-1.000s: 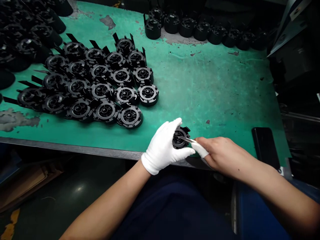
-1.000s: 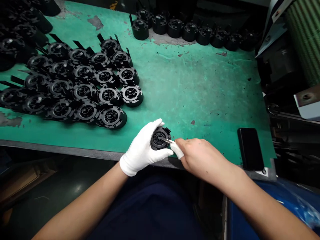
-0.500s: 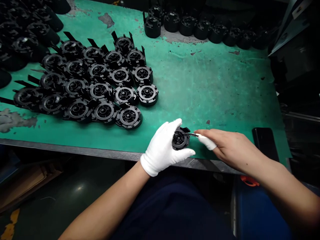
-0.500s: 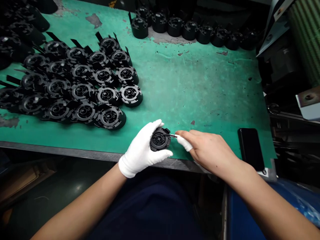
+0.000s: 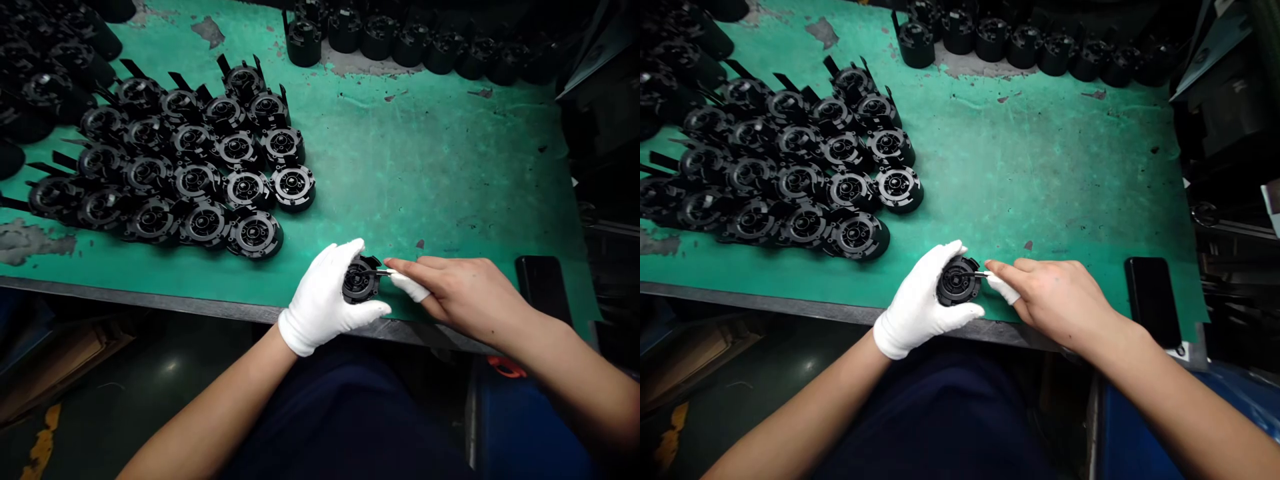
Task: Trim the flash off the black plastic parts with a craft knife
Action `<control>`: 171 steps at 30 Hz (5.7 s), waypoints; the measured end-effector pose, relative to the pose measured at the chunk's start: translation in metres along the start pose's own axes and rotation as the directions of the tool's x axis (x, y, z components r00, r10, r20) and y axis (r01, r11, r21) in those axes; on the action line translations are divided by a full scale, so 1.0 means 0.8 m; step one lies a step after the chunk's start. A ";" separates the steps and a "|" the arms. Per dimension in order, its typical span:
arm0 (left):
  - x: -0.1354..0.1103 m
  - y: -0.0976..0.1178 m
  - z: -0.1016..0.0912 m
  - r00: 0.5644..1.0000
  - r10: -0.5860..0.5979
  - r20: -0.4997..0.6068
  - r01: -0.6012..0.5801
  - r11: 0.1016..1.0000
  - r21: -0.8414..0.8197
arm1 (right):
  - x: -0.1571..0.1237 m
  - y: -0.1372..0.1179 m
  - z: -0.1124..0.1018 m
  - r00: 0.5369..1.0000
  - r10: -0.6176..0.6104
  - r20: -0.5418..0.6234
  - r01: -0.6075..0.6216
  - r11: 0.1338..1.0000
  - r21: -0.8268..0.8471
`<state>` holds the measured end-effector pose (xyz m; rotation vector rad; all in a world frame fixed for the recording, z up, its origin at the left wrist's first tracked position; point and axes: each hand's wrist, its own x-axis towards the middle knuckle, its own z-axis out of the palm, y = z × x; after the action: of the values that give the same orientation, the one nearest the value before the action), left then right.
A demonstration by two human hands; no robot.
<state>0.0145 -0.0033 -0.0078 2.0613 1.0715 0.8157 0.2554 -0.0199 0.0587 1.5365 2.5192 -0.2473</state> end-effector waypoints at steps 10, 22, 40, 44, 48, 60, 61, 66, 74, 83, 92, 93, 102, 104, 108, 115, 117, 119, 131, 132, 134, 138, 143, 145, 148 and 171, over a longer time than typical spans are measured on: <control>0.000 -0.002 0.002 1.000 0.007 -0.003 -0.007 1.000 -0.001 | 0.001 -0.003 0.000 1.000 0.019 0.005 -0.019 0.999 -0.031; -0.001 -0.004 0.004 0.999 0.021 -0.030 -0.021 1.000 0.000 | -0.033 -0.031 0.011 0.993 0.093 0.076 -0.110 0.955 0.275; -0.058 0.049 0.020 0.953 -0.257 -0.162 0.261 0.965 0.004 | -0.007 -0.090 0.048 0.886 0.455 -0.087 -0.209 0.559 0.802; -0.086 0.069 0.008 0.961 -0.270 -0.056 0.273 0.961 0.050 | 0.005 -0.071 0.036 0.900 0.400 -0.173 -0.137 0.636 0.759; -0.062 0.045 -0.013 0.969 -0.245 -0.038 0.245 0.969 -0.023 | -0.022 -0.045 0.018 0.954 0.225 -0.196 -0.083 0.831 0.549; -0.016 -0.001 -0.022 0.995 -0.084 0.062 0.087 0.995 -0.045 | -0.046 -0.069 0.025 0.972 0.233 -0.001 -0.222 0.927 0.302; -0.018 0.000 -0.019 0.996 -0.086 0.036 0.087 0.995 -0.043 | -0.048 -0.072 0.025 0.972 0.235 0.008 -0.226 0.922 0.313; -0.028 0.006 -0.003 0.990 -0.124 -0.062 0.119 0.990 -0.075 | -0.056 -0.083 0.030 0.972 0.233 0.023 -0.224 0.898 0.379; -0.035 0.014 0.017 0.977 -0.140 -0.159 0.127 0.988 -0.090 | -0.064 -0.092 0.038 0.945 0.325 -0.044 -0.273 0.854 0.442; -0.028 0.025 0.010 0.961 -0.200 -0.190 0.195 0.980 -0.043 | -0.048 -0.087 0.019 0.968 0.216 0.126 -0.235 0.613 0.754; -0.092 0.033 0.016 0.970 -0.179 -0.162 0.197 0.975 0.103 | 0.028 -0.100 0.053 0.824 0.529 -0.204 -0.096 0.486 0.869; -0.103 0.038 0.015 0.981 -0.164 -0.099 0.176 0.977 0.119 | 0.032 -0.091 0.047 0.830 0.511 -0.224 -0.105 0.539 0.836; -0.035 0.036 -0.029 0.949 -0.314 -0.024 0.314 0.949 -0.010 | -0.027 -0.041 0.029 0.961 0.255 -0.106 -0.156 0.818 0.554; -0.014 0.024 -0.028 0.953 -0.297 0.054 0.299 0.954 -0.030 | -0.031 -0.042 0.034 0.966 0.240 -0.094 -0.170 0.868 0.466; -0.001 0.008 -0.019 0.968 -0.235 0.082 0.240 0.969 -0.054 | -0.027 -0.040 0.033 0.978 0.199 -0.062 -0.161 0.909 0.383; -0.004 0.006 -0.009 0.980 -0.196 0.024 0.197 0.977 -0.077 | -0.038 -0.053 0.035 0.983 0.181 0.004 -0.161 0.863 0.479; -0.004 0.008 -0.007 0.978 -0.208 0.003 0.208 0.976 -0.070 | -0.039 -0.063 0.040 0.980 0.197 0.007 -0.173 0.842 0.511; -0.004 0.010 -0.005 0.974 -0.224 -0.019 0.222 0.973 -0.060 | -0.040 -0.072 0.046 0.979 0.201 0.017 -0.178 0.821 0.542; -0.012 0.012 0.012 0.975 -0.146 -0.167 0.138 0.989 -0.057 | -0.034 -0.064 0.050 0.930 0.349 -0.116 -0.242 0.818 0.522; -0.012 0.013 0.011 0.976 -0.143 -0.165 0.134 0.989 -0.065 | -0.030 -0.063 0.051 0.931 0.346 -0.120 -0.249 0.839 0.483; -0.009 0.017 0.010 0.978 -0.129 -0.163 0.118 0.990 -0.076 | -0.026 -0.061 0.053 0.931 0.336 -0.142 -0.252 0.875 0.414; -0.006 0.022 0.009 0.977 -0.102 -0.189 0.096 0.995 -0.041 | -0.025 -0.060 0.052 0.928 0.318 -0.193 -0.255 0.921 0.295; -0.008 0.018 0.011 0.974 -0.118 -0.196 0.116 0.993 -0.020 | -0.028 -0.062 0.050 0.926 0.308 -0.219 -0.259 0.939 0.225; -0.010 0.016 0.012 0.972 -0.131 -0.193 0.130 0.991 -0.019 | -0.029 -0.062 0.050 0.924 0.310 -0.223 -0.261 0.939 0.222; -0.011 0.014 0.013 0.973 -0.137 -0.184 0.135 0.991 -0.023 | -0.025 -0.060 0.048 0.922 0.313 -0.226 -0.267 0.940 0.213; -0.008 0.011 0.017 0.972 -0.068 -0.225 0.062 0.998 -0.034 | -0.060 -0.066 0.046 0.946 0.307 -0.103 -0.260 0.910 0.323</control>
<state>0.0260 -0.0164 -0.0101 1.9340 1.2363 1.0452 0.2325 -0.0937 0.0369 2.0914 2.4069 -0.5153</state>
